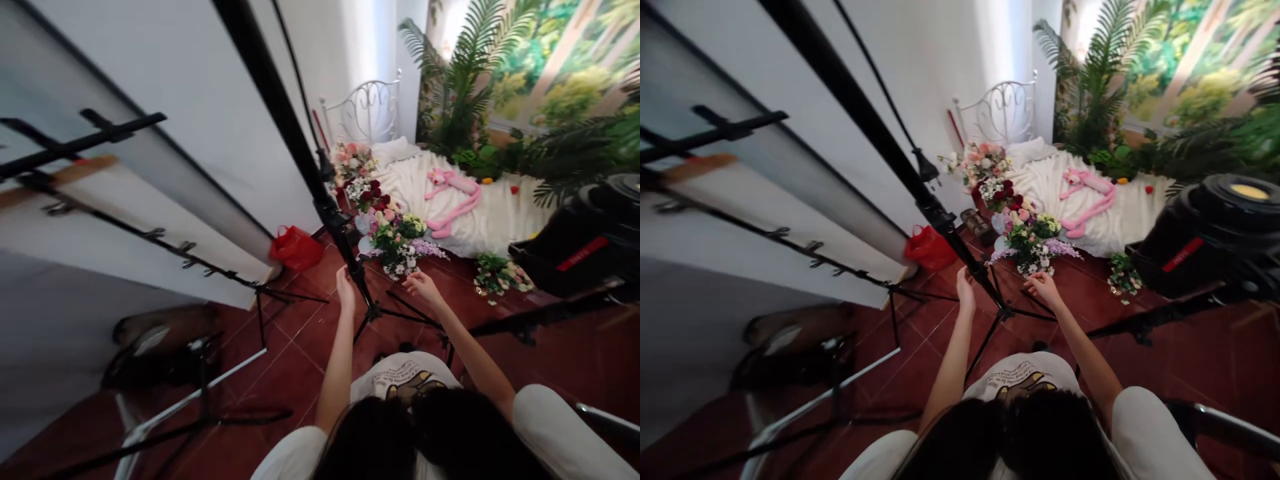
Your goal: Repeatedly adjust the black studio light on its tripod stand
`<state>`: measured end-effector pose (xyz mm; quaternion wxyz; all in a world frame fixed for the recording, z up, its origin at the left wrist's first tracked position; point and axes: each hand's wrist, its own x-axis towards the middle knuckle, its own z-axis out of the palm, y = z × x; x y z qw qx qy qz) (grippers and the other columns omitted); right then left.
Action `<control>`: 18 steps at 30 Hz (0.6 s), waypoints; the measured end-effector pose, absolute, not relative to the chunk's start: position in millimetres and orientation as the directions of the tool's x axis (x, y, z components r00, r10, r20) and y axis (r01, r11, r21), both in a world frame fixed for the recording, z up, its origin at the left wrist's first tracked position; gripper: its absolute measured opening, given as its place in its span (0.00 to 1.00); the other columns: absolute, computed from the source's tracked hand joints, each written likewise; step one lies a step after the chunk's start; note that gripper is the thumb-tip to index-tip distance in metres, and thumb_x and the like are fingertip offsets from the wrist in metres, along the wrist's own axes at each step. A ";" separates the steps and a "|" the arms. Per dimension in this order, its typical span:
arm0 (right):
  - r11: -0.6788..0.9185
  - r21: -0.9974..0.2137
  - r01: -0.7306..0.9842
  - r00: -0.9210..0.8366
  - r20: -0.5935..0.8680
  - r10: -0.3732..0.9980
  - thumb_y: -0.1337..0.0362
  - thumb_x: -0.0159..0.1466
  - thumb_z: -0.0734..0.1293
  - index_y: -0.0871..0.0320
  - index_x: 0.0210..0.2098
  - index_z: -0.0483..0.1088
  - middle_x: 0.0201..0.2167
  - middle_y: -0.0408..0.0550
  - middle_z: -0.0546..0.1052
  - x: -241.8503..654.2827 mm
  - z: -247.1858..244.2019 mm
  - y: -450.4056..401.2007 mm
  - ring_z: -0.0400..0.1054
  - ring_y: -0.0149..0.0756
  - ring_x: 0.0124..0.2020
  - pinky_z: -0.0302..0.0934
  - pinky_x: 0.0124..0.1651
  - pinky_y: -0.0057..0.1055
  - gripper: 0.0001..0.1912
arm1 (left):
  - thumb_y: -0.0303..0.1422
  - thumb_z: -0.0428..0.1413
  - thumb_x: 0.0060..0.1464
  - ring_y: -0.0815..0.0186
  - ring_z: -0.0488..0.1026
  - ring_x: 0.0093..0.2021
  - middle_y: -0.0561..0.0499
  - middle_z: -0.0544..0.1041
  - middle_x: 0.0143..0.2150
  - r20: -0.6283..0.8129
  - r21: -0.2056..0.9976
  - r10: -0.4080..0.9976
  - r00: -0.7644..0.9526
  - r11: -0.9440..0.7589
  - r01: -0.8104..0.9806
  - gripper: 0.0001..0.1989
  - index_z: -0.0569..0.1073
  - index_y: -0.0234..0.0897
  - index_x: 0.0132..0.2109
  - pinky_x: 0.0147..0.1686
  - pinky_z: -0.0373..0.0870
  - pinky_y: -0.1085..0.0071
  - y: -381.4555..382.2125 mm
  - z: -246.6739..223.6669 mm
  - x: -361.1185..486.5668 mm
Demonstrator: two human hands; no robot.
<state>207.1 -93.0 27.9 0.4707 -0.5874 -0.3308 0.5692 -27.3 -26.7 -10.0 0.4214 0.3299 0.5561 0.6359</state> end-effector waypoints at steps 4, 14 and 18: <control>-0.270 -0.956 0.119 -0.025 -0.274 0.961 0.61 0.60 0.67 0.57 0.34 0.67 0.28 0.46 0.79 175.1 39.5 -49.1 0.69 0.28 0.23 0.62 0.24 0.23 0.07 | 0.53 0.44 0.60 0.64 0.73 0.47 0.48 0.76 0.44 0.116 0.981 0.924 -0.363 -0.164 -0.104 0.24 0.72 0.39 0.45 0.50 0.68 0.69 -27.9 28.5 -15.8; 0.620 -0.276 0.734 -0.657 -0.059 0.752 0.74 0.52 0.70 0.58 0.48 0.72 0.42 0.53 0.79 124.7 114.5 55.5 0.73 0.45 0.46 0.64 0.48 0.34 0.24 | 0.58 0.49 0.54 0.66 0.72 0.36 0.49 0.74 0.33 0.199 0.958 0.927 -0.319 -0.253 -0.136 0.26 0.72 0.38 0.38 0.40 0.70 0.70 -19.6 41.5 -9.7; 0.691 -0.193 0.696 -0.717 -0.154 0.680 0.73 0.46 0.75 0.53 0.37 0.77 0.32 0.47 0.80 111.8 124.1 77.3 0.75 0.44 0.38 0.64 0.39 0.31 0.19 | 0.58 0.49 0.54 0.67 0.70 0.32 0.51 0.73 0.31 0.188 0.960 0.935 -0.301 -0.239 -0.144 0.26 0.71 0.39 0.38 0.36 0.69 0.71 -18.1 40.0 -10.8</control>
